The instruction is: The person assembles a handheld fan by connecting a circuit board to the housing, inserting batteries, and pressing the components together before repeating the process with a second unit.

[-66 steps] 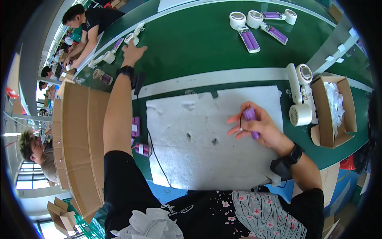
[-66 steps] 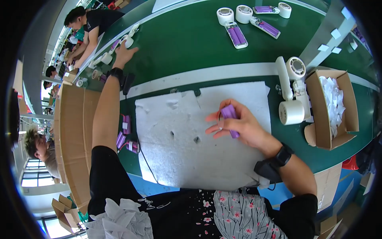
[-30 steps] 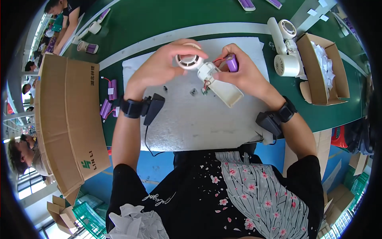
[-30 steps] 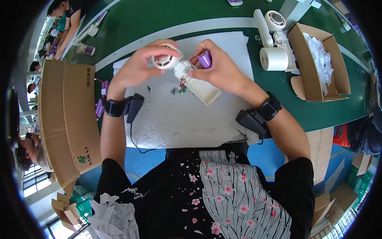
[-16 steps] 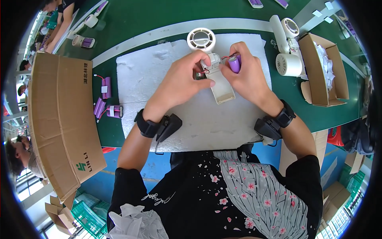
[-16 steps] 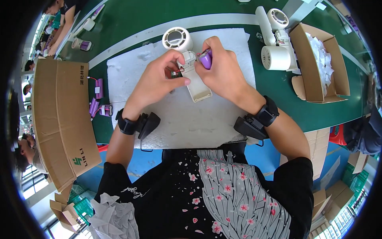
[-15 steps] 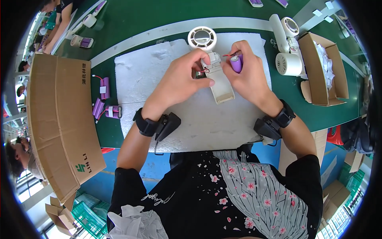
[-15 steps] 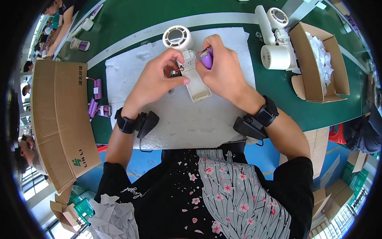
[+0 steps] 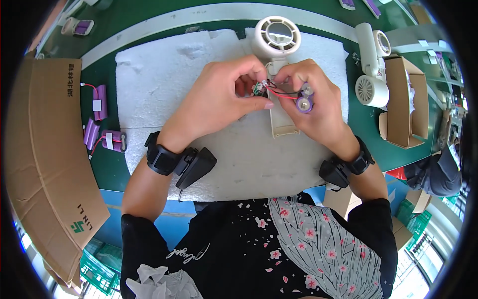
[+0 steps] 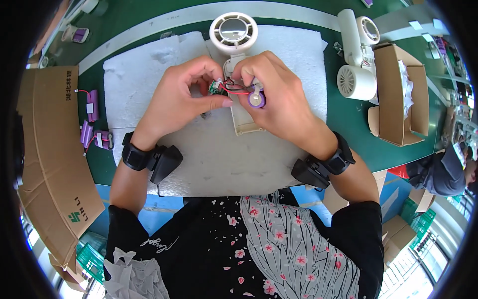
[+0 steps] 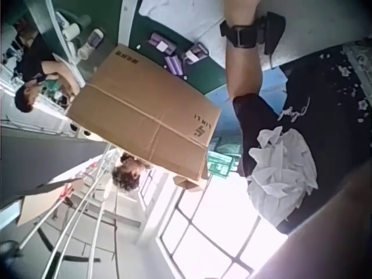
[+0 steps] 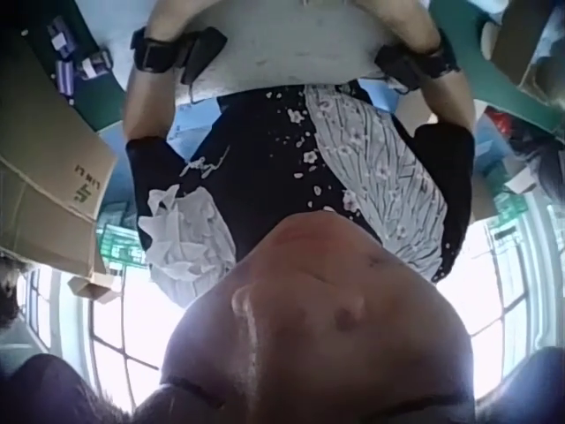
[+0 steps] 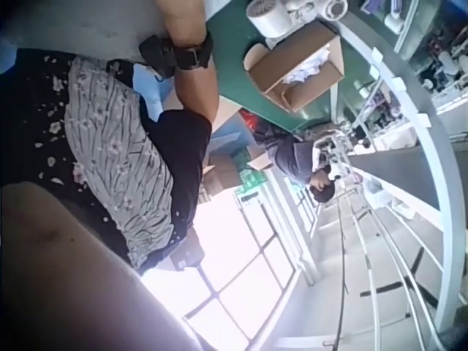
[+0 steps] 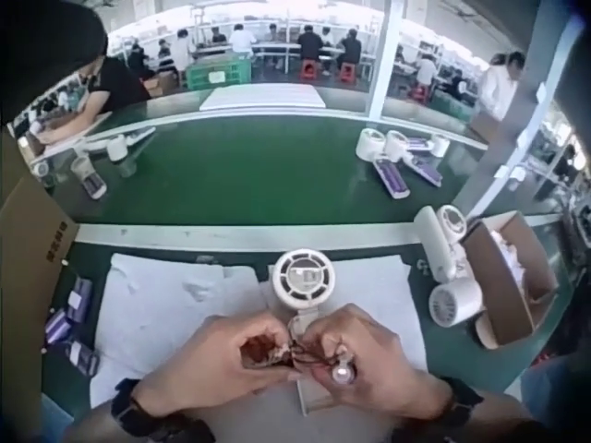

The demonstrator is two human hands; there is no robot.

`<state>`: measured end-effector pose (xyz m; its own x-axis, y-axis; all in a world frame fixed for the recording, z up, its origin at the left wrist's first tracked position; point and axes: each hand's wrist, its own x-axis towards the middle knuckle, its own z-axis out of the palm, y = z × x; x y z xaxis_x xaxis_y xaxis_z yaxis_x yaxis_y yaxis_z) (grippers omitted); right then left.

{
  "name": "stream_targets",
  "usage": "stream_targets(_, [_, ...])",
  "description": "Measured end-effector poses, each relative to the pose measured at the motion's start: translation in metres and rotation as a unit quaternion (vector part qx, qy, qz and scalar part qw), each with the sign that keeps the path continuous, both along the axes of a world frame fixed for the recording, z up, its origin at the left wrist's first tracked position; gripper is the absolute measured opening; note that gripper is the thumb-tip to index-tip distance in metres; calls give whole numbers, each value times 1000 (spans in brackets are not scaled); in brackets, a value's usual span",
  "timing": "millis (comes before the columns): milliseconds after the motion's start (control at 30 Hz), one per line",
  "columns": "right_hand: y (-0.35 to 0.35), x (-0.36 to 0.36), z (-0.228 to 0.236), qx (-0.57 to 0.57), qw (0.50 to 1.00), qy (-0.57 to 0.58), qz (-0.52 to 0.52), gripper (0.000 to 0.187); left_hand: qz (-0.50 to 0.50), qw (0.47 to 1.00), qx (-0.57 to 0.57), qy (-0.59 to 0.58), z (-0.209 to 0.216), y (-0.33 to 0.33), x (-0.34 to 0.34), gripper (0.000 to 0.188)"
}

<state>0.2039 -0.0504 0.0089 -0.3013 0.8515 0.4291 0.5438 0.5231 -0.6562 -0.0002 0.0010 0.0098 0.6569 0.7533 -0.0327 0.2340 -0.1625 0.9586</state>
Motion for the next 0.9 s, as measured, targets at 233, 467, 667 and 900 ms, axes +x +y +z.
stream_targets(233, [1,1,-4,-4,1000,9,25,40,20,999,25,-16,2,-1,2,26])
stream_targets(467, [-3,-2,2,-48,998,25,5,42,18,999,38,-19,1,-2,3,26])
stream_targets(667, [-5,-4,4,-65,997,30,1,41,-2,1000,7,-17,4,-3,-2,30])
stream_targets(900, [-5,-3,6,-40,999,-8,6,39,-23,996,-60,-54,7,-2,-4,31])
